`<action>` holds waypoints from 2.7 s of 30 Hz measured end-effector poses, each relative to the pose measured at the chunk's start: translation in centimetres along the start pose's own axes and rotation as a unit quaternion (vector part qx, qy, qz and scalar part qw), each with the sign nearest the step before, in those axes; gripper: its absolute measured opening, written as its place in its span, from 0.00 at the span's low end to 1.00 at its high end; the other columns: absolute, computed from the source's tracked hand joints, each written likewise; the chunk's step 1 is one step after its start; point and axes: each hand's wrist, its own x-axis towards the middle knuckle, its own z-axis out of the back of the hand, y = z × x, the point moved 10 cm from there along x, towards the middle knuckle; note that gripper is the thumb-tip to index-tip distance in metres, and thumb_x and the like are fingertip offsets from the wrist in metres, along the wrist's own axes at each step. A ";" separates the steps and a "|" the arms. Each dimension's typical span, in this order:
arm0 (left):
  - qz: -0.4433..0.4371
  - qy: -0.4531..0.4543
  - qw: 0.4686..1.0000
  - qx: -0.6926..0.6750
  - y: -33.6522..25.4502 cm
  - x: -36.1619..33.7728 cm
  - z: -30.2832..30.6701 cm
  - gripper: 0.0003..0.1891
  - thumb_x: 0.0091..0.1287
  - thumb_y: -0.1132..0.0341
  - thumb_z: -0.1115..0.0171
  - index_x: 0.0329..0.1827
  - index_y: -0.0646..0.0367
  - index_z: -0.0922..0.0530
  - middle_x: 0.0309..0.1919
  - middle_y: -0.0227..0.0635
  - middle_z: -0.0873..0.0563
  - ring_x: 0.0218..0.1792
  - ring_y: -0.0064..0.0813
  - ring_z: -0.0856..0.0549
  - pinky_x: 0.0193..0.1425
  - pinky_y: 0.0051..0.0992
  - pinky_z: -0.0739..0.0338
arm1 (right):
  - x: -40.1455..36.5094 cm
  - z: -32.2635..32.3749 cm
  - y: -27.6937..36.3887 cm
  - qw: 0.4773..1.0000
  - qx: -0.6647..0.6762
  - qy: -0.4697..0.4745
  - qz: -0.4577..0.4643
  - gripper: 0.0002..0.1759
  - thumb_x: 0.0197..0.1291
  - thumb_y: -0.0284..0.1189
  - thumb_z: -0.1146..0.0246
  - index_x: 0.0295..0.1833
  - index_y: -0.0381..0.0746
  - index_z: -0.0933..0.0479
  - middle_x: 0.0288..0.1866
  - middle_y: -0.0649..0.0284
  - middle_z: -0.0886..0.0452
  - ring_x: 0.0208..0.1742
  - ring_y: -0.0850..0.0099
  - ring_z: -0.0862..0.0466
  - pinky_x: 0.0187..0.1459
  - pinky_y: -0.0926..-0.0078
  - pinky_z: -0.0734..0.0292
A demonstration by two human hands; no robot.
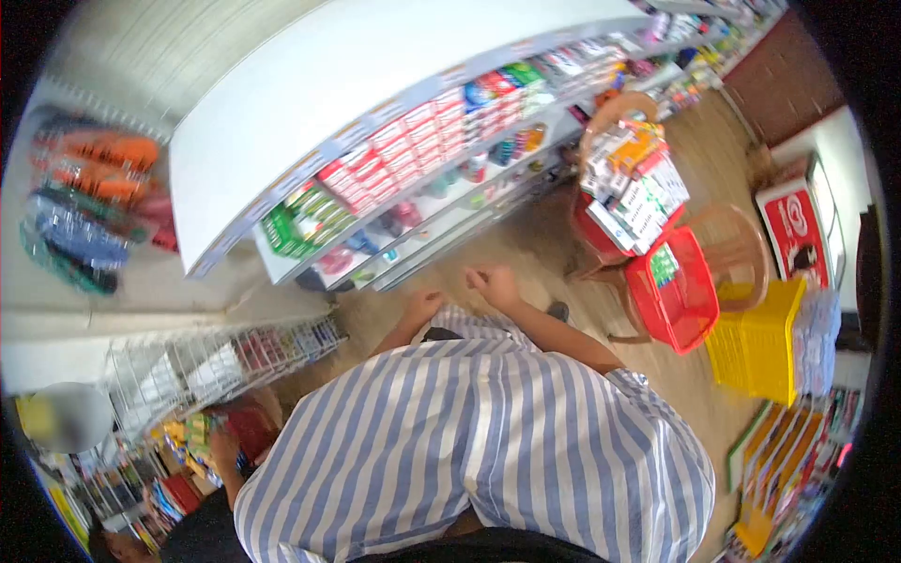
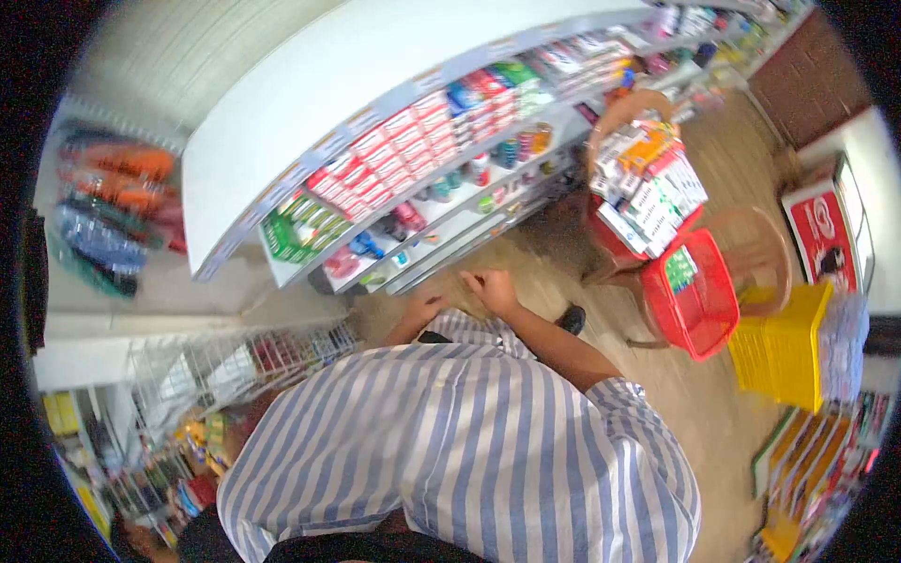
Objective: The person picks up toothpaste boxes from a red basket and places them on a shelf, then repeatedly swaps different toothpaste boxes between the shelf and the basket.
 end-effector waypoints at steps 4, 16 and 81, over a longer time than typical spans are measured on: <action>-0.129 0.060 0.989 -0.044 4.9 0.9 -6.5 0.16 0.64 0.55 0.41 0.43 0.57 0.15 0.32 0.41 0.13 0.33 0.36 0.15 0.42 0.34 0.23 | -3.3 5.7 -8.2 0.996 -0.078 -0.009 -0.042 0.17 0.64 0.38 0.39 0.42 0.34 0.17 0.31 0.54 0.14 0.29 0.68 0.14 0.35 0.71 0.20; -0.048 0.324 0.931 0.160 8.0 10.3 -26.9 0.16 0.65 0.54 0.43 0.44 0.56 0.16 0.32 0.39 0.13 0.30 0.36 0.17 0.40 0.34 0.23 | -23.7 29.3 -30.6 0.920 -0.093 -0.152 -0.348 0.16 0.59 0.32 0.43 0.49 0.38 0.19 0.34 0.53 0.14 0.35 0.66 0.13 0.42 0.67 0.20; 0.475 0.389 0.761 -0.208 -25.6 14.4 -72.5 0.35 0.62 0.47 0.35 0.71 0.43 0.37 0.70 0.37 0.34 0.70 0.39 0.35 0.74 0.40 0.43 | -25.2 46.6 -52.0 0.666 0.429 -0.473 -0.385 0.25 0.61 0.29 0.42 0.65 0.40 0.30 0.43 0.61 0.17 0.36 0.67 0.16 0.36 0.63 0.18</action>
